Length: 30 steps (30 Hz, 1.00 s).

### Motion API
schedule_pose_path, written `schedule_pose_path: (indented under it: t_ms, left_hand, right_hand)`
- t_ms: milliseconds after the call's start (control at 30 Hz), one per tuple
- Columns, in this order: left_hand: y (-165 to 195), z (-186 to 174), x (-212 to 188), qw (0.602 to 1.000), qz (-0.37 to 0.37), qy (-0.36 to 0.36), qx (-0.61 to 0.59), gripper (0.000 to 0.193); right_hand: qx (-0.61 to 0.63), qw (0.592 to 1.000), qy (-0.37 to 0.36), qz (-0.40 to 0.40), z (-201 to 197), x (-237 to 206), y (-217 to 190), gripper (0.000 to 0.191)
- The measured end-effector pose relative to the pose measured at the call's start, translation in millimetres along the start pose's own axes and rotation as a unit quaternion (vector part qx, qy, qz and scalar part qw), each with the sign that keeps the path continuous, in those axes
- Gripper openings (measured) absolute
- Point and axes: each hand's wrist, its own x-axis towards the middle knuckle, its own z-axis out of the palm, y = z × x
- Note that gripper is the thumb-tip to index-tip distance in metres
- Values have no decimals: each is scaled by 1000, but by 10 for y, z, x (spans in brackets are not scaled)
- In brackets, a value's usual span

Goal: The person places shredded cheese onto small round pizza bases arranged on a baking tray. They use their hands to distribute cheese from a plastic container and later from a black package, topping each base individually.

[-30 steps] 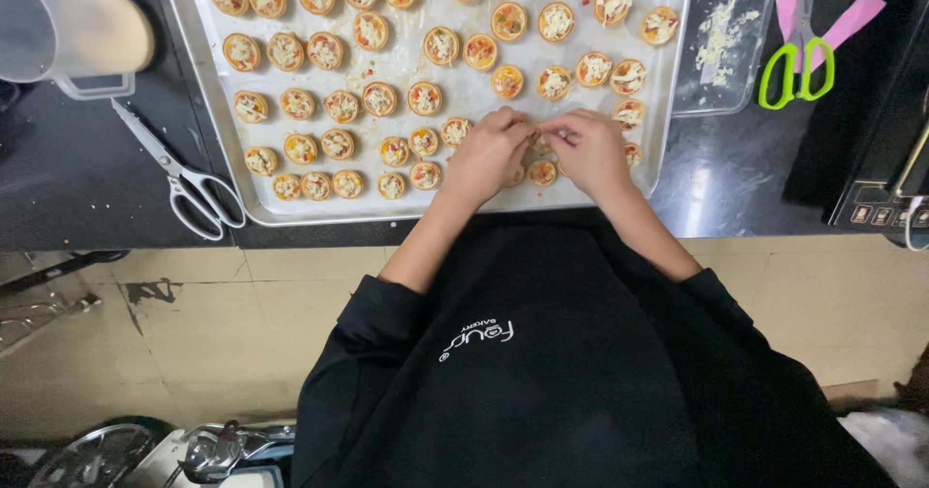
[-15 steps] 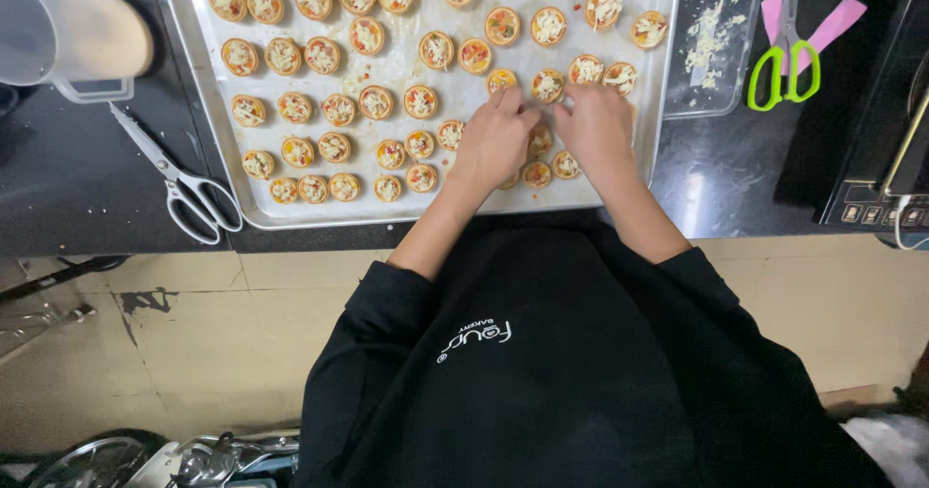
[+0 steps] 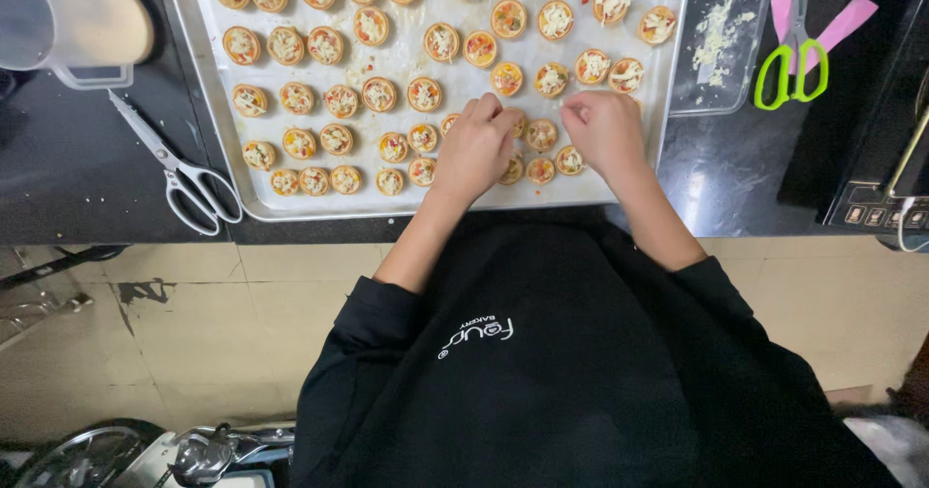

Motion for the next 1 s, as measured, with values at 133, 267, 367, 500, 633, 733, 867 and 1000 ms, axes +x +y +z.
schedule_pose_path:
  t_ms: [133,267,367,500,633,733,867,1000]
  left_hand:
    - [14,39,-50,1000,-1,-6,2,19]
    - [13,29,-159,1000,-1,-9,6,14]
    - [16,-33,-273,1000,-21,-14,8,11]
    - [12,-135,-356,1000,-29,-5,10,7]
    - [31,-230,-405,1000,-29,6,-1,11]
    - [62,-262,-390,999,-28,17,-19,10]
    - [125,-276,-342,999,-22,16,-24,11]
    - [153,-312,-314,999,-10,16,-31,13]
  right_hand:
    - [75,992,-74,64,3,-164,-57,13]
    - [26,999,-44,-17,103,-182,-70,10]
    - [25,999,-28,-19,124,-209,-47,9]
    - [118,991,-40,45,3,-299,137,13]
    - [233,966,46,100,-393,-329,662,12]
    - [145,971,131,134,-805,-277,1161,14]
    - [-25,991,125,45,-984,-237,1546,36]
    - [-17,982,163,98,-792,-130,1651,35]
